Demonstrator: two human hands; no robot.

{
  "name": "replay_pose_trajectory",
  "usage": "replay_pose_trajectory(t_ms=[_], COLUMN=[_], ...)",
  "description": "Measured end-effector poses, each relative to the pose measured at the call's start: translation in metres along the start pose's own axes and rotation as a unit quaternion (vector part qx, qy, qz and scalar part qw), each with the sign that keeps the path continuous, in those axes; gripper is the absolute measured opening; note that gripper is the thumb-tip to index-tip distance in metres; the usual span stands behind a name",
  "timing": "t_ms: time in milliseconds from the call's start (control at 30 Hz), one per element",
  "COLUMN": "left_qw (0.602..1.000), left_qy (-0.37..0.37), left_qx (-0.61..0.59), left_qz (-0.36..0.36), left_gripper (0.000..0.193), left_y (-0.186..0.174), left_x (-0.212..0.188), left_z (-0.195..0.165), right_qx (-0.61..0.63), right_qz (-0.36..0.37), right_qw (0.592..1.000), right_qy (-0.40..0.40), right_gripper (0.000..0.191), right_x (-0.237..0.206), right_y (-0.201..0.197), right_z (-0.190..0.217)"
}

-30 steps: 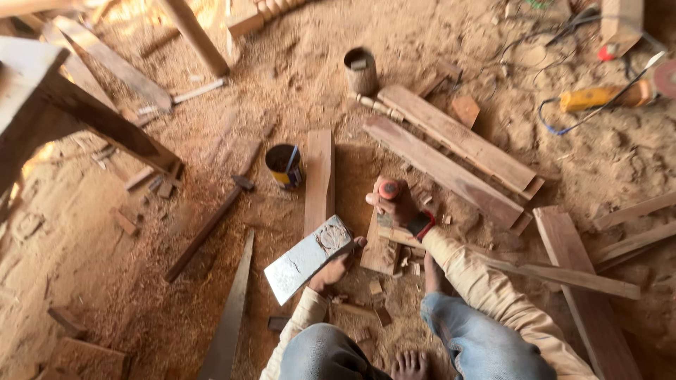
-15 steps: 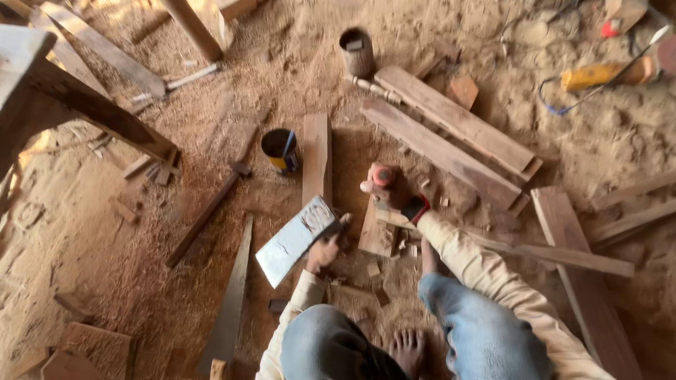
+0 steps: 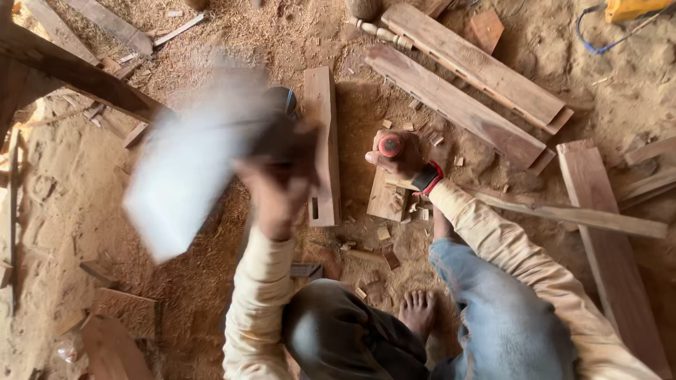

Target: The person sits on the floor and uses a chisel and mallet to carve a rectangular wooden block. They repeatedly strike the chisel to remove wood chips, occasionally repositioning the block and clearing debris.

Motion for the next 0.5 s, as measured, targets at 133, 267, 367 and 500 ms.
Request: replay_pose_trajectory(t_ms=[133,267,367,500], left_qw=[0.937,0.983,0.995,0.996], left_qy=[-0.019,0.058,0.048,0.001], left_qx=[0.271,0.128,-0.031,0.048], left_qz=[0.222,0.118,0.076,0.073], left_gripper=[0.025,0.025,0.022,0.021], left_y=[0.071,0.062,0.035,0.025], left_x=[-0.028,-0.039,-0.032,-0.027], left_z=[0.040,0.016,0.005,0.024], right_qx=[-0.105,-0.193,0.026,0.027], right_qz=[-0.002,-0.034,-0.019,-0.010], right_qw=[0.994,0.964,0.999,0.999], right_qy=[0.001,-0.180,-0.035,-0.020], right_gripper=[0.021,0.029,0.026,0.027], right_x=[-0.003,-0.007,-0.008,-0.008], right_y=[0.000,-0.001,-0.002,-0.001], right_z=[-0.027,-0.007,-0.013,-0.006])
Point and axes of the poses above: each hand's wrist, its own x-axis towards the middle knuckle, its own y-axis out of the palm, z = x × y, the point moved 6 cm from there along x, towards the middle knuckle, and after that the axes turned 5 degrees about -y, right-handed, at the moved point
